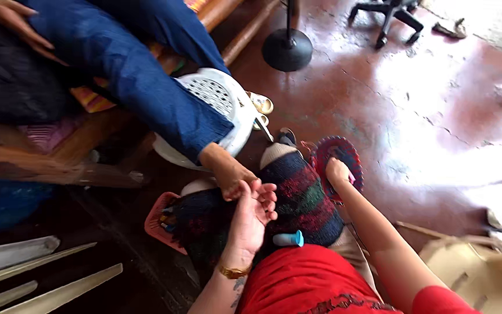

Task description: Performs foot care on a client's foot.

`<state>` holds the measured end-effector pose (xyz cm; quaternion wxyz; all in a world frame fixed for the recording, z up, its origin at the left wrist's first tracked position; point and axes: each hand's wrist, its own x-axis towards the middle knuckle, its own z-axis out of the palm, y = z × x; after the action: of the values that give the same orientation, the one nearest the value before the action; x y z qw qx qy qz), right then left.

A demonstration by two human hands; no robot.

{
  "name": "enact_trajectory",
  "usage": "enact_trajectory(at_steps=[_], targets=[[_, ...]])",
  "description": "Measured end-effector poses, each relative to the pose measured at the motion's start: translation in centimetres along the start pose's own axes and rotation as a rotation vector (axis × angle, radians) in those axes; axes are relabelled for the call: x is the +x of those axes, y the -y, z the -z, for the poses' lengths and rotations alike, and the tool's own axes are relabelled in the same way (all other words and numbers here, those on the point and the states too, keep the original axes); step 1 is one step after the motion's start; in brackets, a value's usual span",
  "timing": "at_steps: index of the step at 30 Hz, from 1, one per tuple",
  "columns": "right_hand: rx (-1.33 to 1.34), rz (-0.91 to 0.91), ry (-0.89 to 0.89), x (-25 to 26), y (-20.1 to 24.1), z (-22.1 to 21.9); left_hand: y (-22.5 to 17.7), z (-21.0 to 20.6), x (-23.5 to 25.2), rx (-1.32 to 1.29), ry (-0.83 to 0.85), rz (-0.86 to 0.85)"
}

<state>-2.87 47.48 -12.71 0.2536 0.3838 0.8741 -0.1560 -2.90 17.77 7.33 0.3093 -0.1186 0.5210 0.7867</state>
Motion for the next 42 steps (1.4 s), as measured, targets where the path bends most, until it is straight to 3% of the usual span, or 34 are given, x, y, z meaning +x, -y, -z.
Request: enact_trajectory(at_steps=[4,7,12,15,19,23,25,29,32,35,39,42], targets=[[-0.099,0.063,0.009,1.0,1.7,-0.7,-1.2,-1.9,-0.2,-0.076,-0.206,0.075],[-0.180,0.050,0.034,1.8,2.5,-0.8,-1.0,-1.7,0.3,-0.111,-0.194,0.115],[0.001,0.047,0.052,2.1,2.5,0.3,0.5,-2.0,1.1,-0.129,-0.246,0.104],[0.205,0.034,-0.012,2.7,2.0,1.1,0.7,-1.7,1.4,-0.151,-0.229,0.086],[0.233,0.042,-0.087,1.2,0.5,2.8,0.9,-1.9,1.4,-0.149,-0.221,0.100],[0.339,0.055,0.009,-0.1,-2.1,4.1,1.8,0.2,0.3,-0.016,0.020,0.035],[0.500,0.073,0.091,0.0,-4.0,4.1,2.5,1.5,-0.3,0.009,0.009,-0.012],[1.142,0.131,0.223,-1.6,-6.1,4.6,2.1,3.1,-1.0,-0.081,-0.256,-0.053],[1.421,0.076,0.290,-2.9,-5.7,5.1,1.6,4.6,-1.5,-0.071,-0.202,-0.164],[1.251,0.072,0.272,-3.7,-5.4,4.8,1.1,5.3,-1.3,-0.058,-0.185,-0.088],[0.762,0.039,0.308,-3.4,-4.6,3.5,0.9,6.0,-0.6,-0.041,-0.139,-0.127],[0.343,0.075,0.201,-3.0,-3.8,2.8,0.3,6.2,-0.7,0.017,-0.161,-0.129]])
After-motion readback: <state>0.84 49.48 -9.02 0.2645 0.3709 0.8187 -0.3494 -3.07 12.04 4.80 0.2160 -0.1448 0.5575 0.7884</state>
